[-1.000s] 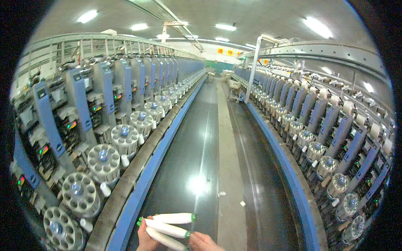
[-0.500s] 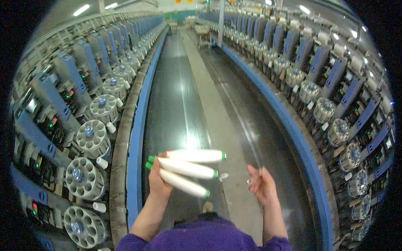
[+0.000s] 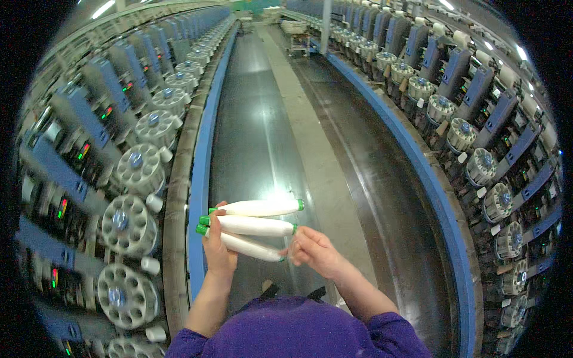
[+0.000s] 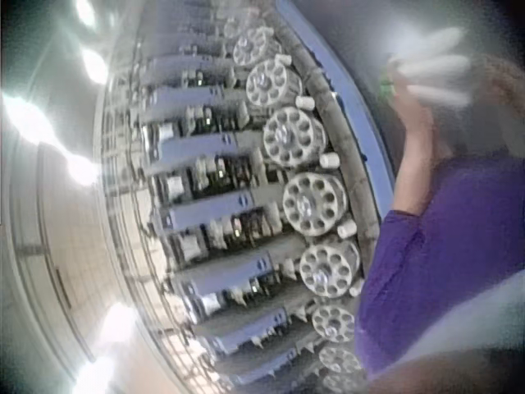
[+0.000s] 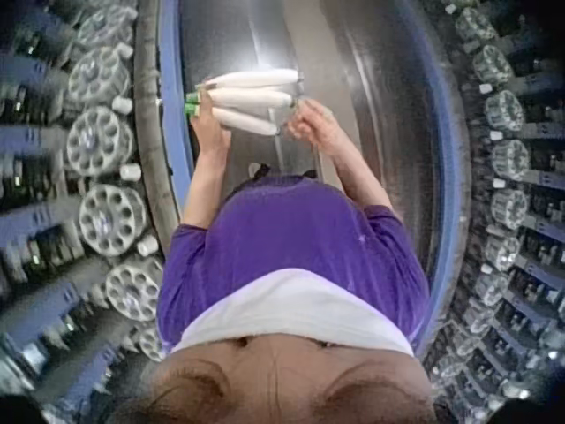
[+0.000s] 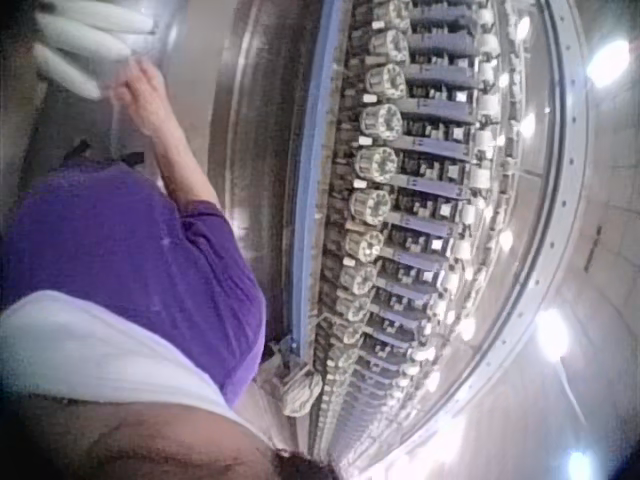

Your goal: The person takes white spools from a cloth bag and places them into slots on a textile machine. They walk along the machine, repeatedly loading spools into the rotating holders.

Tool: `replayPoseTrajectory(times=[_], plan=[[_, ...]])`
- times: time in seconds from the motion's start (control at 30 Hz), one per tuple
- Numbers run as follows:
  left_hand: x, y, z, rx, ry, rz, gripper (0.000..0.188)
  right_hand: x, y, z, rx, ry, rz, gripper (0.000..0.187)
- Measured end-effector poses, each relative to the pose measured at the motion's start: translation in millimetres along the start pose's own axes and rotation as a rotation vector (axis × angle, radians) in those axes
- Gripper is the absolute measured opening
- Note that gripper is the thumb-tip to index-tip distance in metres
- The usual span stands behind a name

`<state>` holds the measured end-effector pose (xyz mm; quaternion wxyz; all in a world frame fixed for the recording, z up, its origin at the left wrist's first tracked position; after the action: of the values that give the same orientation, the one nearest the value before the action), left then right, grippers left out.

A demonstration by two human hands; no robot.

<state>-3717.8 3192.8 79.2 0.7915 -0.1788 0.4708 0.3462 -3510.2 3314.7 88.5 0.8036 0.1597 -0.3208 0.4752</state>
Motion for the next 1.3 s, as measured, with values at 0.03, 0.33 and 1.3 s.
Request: replayPoseTrajectory(times=[0.03,0.33,1.3], plan=[[-0.7,43.2,4.6,0.014,-0.031,-0.025,0.03,7.9,30.3,-9.6,-0.062,0.108,0.05,0.015],[57.8,381.8,58.5,0.186,-0.26,-0.26,0.034,193.0,245.0,-160.7,-0.712,-0.494,-0.303,0.024],[212.9,1481.0,154.5,-0.092,-0.305,-0.395,0.04,409.2,1324.1,-369.1,-0.288,0.357,-0.073,0.016]])
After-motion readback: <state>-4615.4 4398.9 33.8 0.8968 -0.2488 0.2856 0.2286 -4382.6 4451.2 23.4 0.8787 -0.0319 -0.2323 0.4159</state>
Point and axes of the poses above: each hand's wrist, its own y-axis towards the middle knuckle, its own z-axis out of the palm, x = y × z, the point moved 3 cm from there along y, towards the middle knuckle, and after that the axes turned 12 degrees about y, right-handed, at the moved point
